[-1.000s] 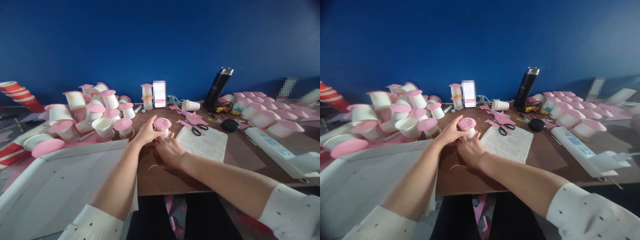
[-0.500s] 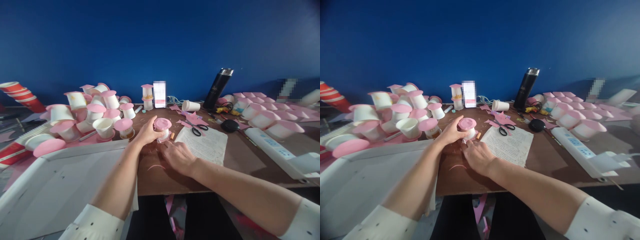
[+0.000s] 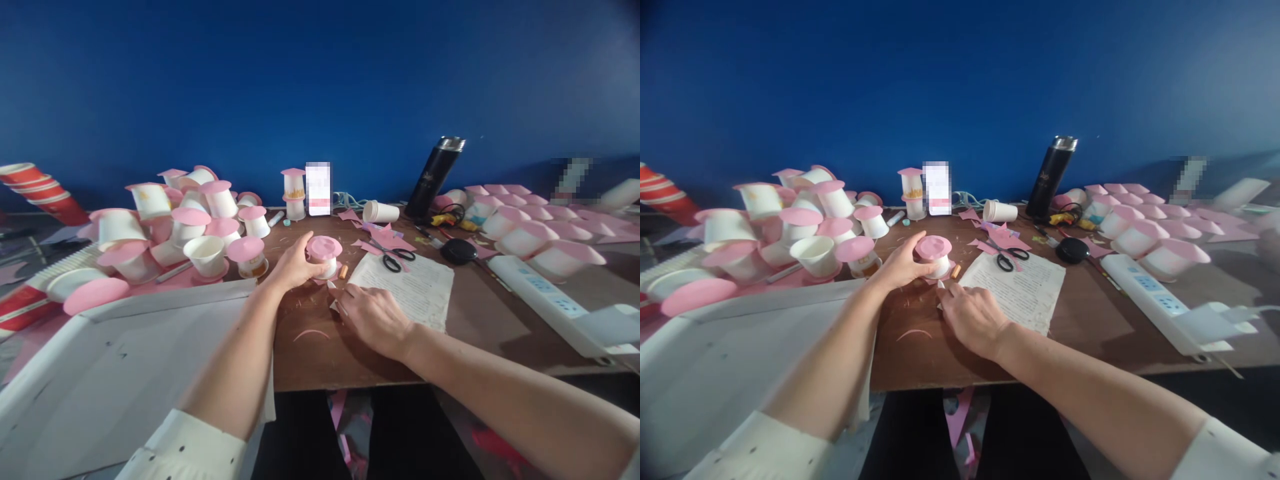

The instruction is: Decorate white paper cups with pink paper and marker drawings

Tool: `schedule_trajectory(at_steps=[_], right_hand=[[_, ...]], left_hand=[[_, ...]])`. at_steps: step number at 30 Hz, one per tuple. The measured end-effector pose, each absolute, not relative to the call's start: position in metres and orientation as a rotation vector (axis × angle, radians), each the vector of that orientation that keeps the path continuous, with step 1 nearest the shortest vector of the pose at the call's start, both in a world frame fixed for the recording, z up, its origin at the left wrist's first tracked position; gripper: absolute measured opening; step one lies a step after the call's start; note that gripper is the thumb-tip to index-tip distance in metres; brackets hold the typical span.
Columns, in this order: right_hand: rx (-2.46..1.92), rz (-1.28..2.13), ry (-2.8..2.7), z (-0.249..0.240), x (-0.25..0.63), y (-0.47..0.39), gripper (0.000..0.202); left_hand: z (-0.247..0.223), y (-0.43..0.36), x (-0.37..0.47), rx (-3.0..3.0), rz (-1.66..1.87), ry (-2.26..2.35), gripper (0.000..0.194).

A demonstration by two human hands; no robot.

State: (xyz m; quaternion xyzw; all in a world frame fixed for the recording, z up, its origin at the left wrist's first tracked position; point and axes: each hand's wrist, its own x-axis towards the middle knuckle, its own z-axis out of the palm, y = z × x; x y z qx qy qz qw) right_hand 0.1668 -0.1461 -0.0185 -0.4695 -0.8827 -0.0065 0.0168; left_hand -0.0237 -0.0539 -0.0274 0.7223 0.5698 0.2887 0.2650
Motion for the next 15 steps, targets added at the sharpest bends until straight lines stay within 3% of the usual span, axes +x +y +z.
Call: schedule_trajectory(at_steps=[8,15], right_hand=[[-1.383,-0.031,-2.392,-0.022,0.195,-0.148,0.036],[-1.302,0.218,-1.815,-0.002,0.212,-0.121,0.029]], left_hand=[[-0.032,-0.05,-0.026,1.914,0.886,1.516,0.095],[-0.027,-0.042,-0.034,1.667,1.502,1.613,0.089]])
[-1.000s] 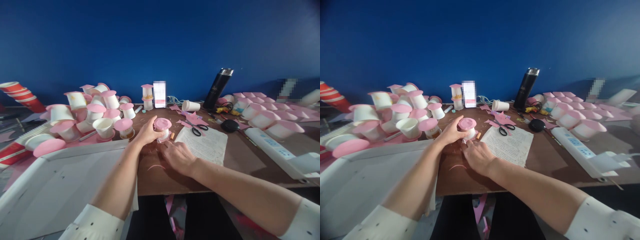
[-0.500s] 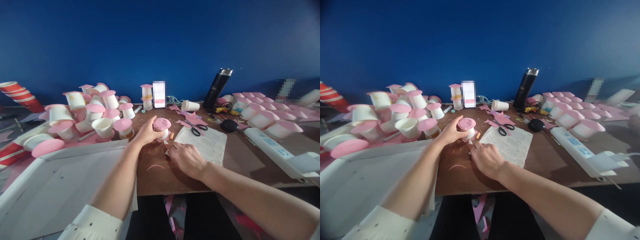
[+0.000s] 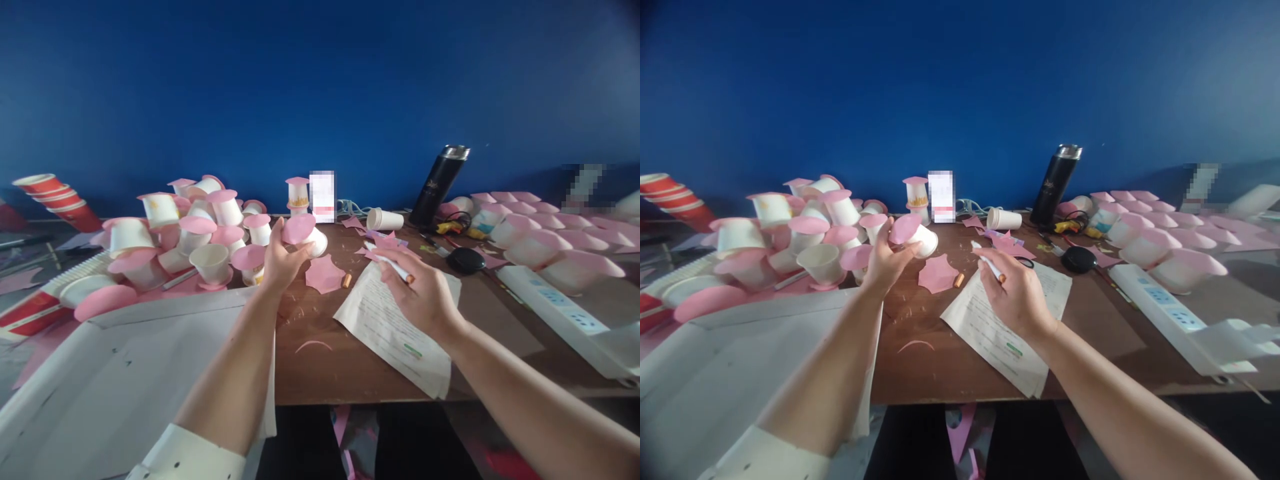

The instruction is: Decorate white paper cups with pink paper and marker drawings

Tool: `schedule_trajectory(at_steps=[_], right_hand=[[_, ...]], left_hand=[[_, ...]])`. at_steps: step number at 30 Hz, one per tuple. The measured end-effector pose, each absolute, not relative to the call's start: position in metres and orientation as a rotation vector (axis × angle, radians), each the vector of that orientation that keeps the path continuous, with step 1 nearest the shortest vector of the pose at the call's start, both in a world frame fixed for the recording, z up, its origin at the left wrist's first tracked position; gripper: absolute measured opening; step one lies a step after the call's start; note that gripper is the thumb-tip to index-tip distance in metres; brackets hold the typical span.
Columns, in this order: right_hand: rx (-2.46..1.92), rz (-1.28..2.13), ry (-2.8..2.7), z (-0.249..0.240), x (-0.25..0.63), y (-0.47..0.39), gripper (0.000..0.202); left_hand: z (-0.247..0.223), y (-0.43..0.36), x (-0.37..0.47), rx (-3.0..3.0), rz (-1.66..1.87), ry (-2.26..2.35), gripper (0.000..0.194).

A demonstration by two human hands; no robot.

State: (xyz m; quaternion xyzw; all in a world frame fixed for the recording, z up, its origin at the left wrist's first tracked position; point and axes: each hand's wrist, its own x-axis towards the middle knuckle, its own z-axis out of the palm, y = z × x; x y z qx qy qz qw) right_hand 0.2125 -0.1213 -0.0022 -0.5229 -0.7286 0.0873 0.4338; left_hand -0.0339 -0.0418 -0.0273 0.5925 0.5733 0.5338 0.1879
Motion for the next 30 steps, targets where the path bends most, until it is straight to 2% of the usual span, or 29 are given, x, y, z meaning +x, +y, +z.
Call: schedule_trajectory(at_steps=[5,9,16,24,30], right_hand=[[-1.212,0.406,-1.608,-0.004,0.191,-0.099,0.033],[-1.16,0.535,-1.649,-0.019,0.17,-0.094,0.037],[-1.129,0.547,-1.906,-0.047,0.151,-0.097,0.037],[-1.149,0.579,-1.994,-0.055,0.147,-0.086,0.034],[-1.218,0.515,-2.062,-0.057,0.146,-0.084,0.035]], left_hand=[[-0.03,-0.04,-0.029,1.745,1.573,1.811,0.089],[-0.034,-0.043,-0.024,1.822,1.547,1.945,0.088],[-0.037,-0.041,-0.026,1.955,1.279,2.052,0.081],[-0.036,-0.038,-0.026,1.917,1.017,2.108,0.08],[-0.033,-0.041,-0.026,1.838,0.986,2.116,0.082]])
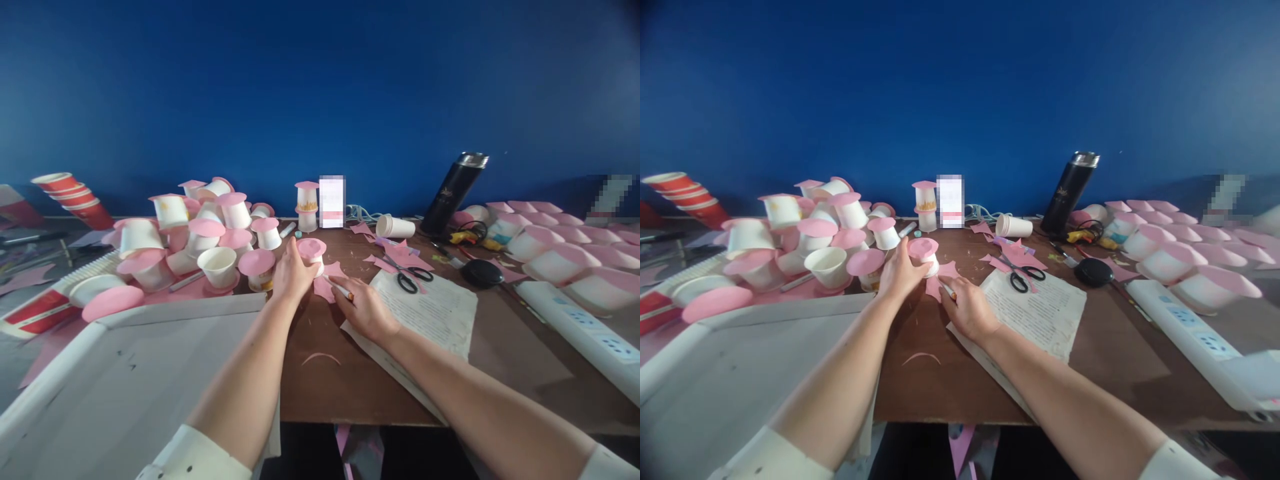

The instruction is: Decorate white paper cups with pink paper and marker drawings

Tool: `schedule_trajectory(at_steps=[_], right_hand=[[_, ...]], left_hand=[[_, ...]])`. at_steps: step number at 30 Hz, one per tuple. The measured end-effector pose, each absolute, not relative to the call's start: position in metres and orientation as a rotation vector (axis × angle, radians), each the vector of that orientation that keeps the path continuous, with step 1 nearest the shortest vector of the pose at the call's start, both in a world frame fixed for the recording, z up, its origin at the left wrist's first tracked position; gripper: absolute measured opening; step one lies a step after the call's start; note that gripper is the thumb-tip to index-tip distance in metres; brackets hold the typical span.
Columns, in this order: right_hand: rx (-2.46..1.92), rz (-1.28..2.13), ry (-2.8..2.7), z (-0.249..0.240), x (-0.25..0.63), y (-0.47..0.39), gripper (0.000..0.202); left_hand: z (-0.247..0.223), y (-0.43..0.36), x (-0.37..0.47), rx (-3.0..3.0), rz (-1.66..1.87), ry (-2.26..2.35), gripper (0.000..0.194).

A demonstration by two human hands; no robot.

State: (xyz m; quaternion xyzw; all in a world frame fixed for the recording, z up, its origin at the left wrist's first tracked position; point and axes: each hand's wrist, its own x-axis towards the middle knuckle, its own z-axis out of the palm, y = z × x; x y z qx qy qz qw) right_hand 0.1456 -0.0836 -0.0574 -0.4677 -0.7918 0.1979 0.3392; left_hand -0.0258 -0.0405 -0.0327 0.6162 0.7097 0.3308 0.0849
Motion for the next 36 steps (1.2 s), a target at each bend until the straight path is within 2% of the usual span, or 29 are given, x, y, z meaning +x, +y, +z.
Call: schedule_trajectory(at_steps=[36], right_hand=[[-1.291,0.464,-2.143,-0.0557,0.1438,-0.0879,0.036]], left_hand=[[-0.0251,-0.0462,-0.0251,1.8,0.889,2.099,0.083]])
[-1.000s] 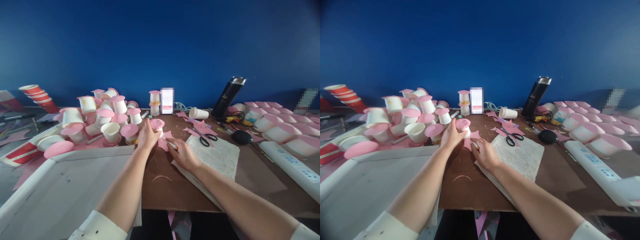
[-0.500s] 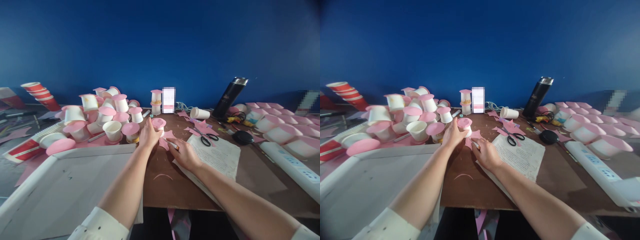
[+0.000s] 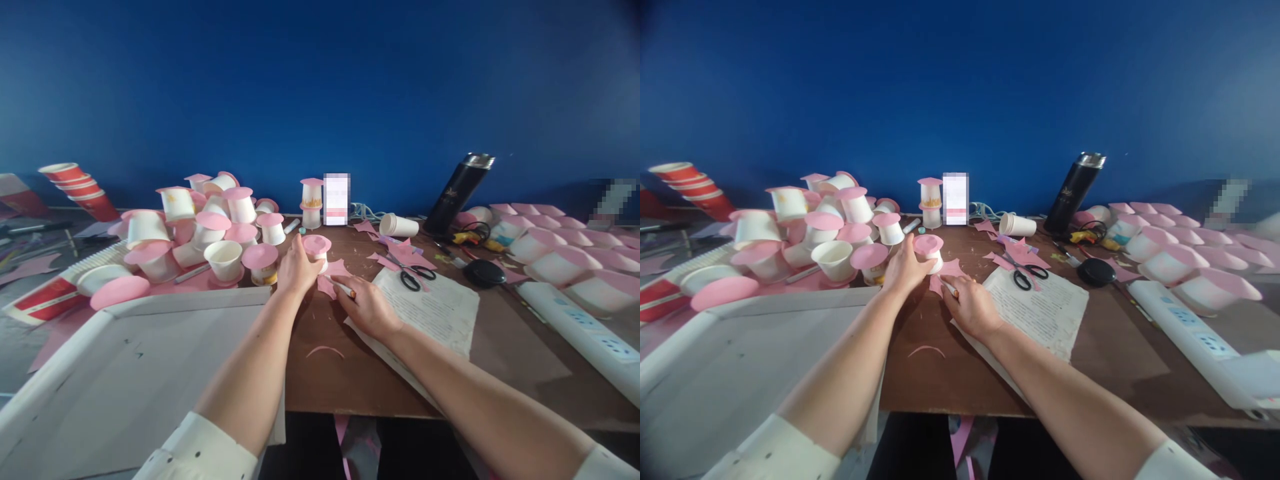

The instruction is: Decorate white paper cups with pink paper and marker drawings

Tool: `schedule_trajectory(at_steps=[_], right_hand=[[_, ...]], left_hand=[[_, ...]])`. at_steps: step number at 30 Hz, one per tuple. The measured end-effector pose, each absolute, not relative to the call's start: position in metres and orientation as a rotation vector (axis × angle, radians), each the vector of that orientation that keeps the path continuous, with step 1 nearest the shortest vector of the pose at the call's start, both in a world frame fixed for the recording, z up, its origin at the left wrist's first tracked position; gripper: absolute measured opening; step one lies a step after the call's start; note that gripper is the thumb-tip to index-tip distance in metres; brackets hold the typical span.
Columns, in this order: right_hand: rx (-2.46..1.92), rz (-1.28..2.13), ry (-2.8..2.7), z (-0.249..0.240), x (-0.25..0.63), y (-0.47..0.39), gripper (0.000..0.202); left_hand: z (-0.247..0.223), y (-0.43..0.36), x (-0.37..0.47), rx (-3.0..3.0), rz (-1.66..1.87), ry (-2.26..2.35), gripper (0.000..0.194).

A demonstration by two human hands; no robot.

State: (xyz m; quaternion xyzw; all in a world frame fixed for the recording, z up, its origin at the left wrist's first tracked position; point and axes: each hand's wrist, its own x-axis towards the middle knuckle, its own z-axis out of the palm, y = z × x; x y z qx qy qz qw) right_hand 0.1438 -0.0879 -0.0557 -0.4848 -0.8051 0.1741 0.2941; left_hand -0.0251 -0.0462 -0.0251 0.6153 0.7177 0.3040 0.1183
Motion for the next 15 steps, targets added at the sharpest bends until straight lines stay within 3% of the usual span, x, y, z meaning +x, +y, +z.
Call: schedule_trajectory(at_steps=[15], right_hand=[[-1.301,0.517,-2.151,-0.0508,0.1427,-0.0932,0.035]], left_hand=[[-0.0253,-0.0459,-0.0248,1.793,0.925,2.088,0.082]])
